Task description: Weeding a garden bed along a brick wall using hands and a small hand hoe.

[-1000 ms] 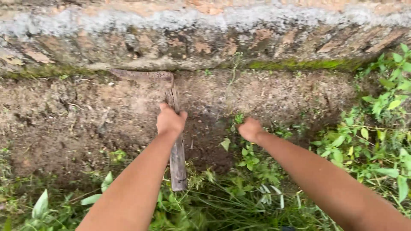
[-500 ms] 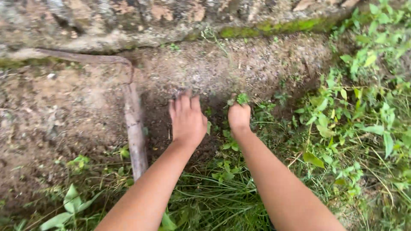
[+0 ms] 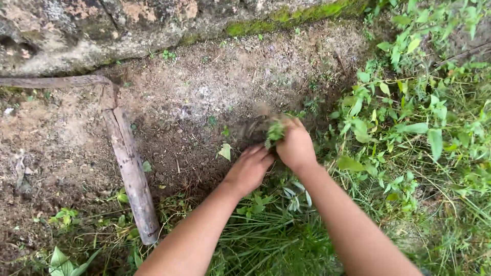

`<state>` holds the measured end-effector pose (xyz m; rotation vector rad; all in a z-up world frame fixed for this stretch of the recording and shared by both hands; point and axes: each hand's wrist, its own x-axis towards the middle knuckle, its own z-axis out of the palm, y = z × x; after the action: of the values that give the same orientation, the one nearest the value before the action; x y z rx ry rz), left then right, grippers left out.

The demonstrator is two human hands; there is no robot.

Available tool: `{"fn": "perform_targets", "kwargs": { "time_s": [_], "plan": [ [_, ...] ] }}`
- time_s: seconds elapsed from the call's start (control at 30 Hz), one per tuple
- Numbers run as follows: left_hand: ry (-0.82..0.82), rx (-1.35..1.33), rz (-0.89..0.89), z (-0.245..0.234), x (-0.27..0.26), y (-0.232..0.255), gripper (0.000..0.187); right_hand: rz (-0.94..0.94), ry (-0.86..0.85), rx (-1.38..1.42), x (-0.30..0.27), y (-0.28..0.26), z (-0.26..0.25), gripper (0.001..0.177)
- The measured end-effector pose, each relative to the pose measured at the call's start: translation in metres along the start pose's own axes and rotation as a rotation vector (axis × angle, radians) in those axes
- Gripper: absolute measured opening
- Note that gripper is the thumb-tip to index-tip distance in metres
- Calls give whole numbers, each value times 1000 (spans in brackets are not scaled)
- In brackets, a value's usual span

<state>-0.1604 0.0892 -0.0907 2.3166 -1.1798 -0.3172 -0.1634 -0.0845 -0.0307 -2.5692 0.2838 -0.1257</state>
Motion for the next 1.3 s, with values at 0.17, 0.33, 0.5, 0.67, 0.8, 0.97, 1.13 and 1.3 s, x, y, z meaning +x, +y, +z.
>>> {"fn": "perform_targets", "kwargs": {
  "time_s": [0.17, 0.33, 0.5, 0.67, 0.8, 0.97, 1.13, 1.3],
  "plan": [
    [159, -98, -18, -10, 1, 18, 26, 23, -230, -494, 45, -13, 12, 50],
    [131, -156, -34, -10, 10, 34, 19, 194, -372, -736, 42, 9, 15, 35],
    [-226, -106, -45, 29, -16, 16, 27, 78, -537, -445, -19, -15, -9, 24],
    [22, -361, -58, 8, -84, 99, 23, 247, -263, 38, -81, -11, -15, 24],
    [200, -318, -238, -28, -77, 76, 29, 169, 126, 342, -55, -23, -22, 20],
    [-6, -257, -485, -70, -51, 23, 47, -317, -103, -111, -15, -26, 13, 47],
    [-71, 214, -530, -24, -12, -7, 65, -87, -564, -635, 21, -66, -28, 68],
    [80, 526, -376, -14, 22, 14, 20, 98, -377, -730, 66, 56, -30, 60]
  ]
}}
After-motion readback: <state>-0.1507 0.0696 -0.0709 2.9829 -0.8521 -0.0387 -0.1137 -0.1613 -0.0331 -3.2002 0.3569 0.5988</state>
